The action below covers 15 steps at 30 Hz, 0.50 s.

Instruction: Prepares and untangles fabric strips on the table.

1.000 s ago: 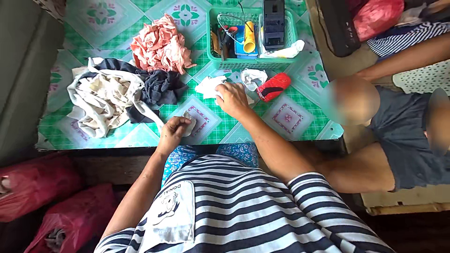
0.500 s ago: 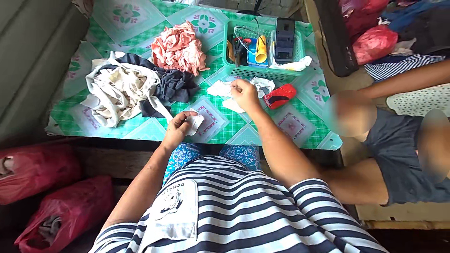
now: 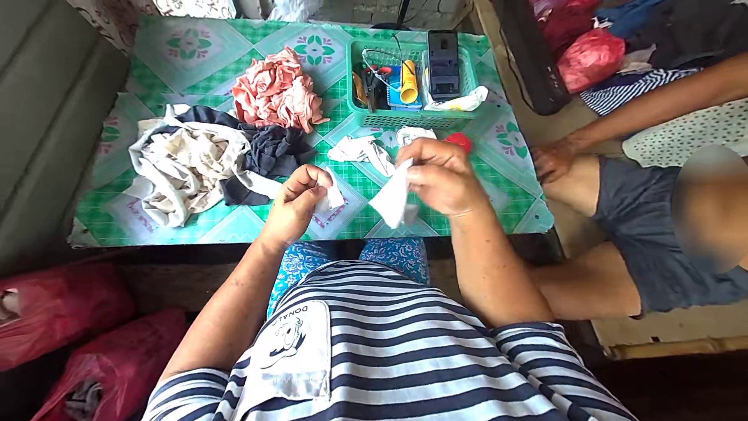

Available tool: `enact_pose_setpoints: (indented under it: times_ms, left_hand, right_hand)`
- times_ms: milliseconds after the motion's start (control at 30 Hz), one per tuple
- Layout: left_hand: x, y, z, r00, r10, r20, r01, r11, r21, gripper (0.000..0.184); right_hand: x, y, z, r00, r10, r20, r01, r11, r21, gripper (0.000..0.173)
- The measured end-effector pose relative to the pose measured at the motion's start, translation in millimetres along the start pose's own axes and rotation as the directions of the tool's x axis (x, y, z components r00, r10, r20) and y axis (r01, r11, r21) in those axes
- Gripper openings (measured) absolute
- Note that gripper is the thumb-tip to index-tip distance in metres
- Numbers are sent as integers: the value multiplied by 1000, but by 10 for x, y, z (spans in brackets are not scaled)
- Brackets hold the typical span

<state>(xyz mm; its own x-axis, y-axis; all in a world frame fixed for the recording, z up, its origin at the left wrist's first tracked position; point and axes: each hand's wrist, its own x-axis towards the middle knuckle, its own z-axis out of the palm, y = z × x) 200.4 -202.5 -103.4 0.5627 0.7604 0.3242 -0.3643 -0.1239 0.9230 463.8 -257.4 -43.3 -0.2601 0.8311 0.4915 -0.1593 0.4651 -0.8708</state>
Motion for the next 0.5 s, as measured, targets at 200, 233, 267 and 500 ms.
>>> enact_pose_setpoints:
  times_ms: [200,233,267,500]
  left_hand:
    - [93,38,219,996,-31,78,48,973,-225,34]
    - [91,30,240,995,-32,92,53,971,-231,34]
    - [85,20,255,994,-27,107,51,973,-227,32]
    - [52,58,245,980,32,198,-45,997,60,39]
  right_hand:
    - [51,230,328,996,43,78,-41,999,-26,11]
    - [65,237,358,997,39,68,-35,998,-49,11]
    - [75,236,383,998,38,53,-34,996,-81,10]
    - [60,246,377,998,55,-34,-59,991,-123,9]
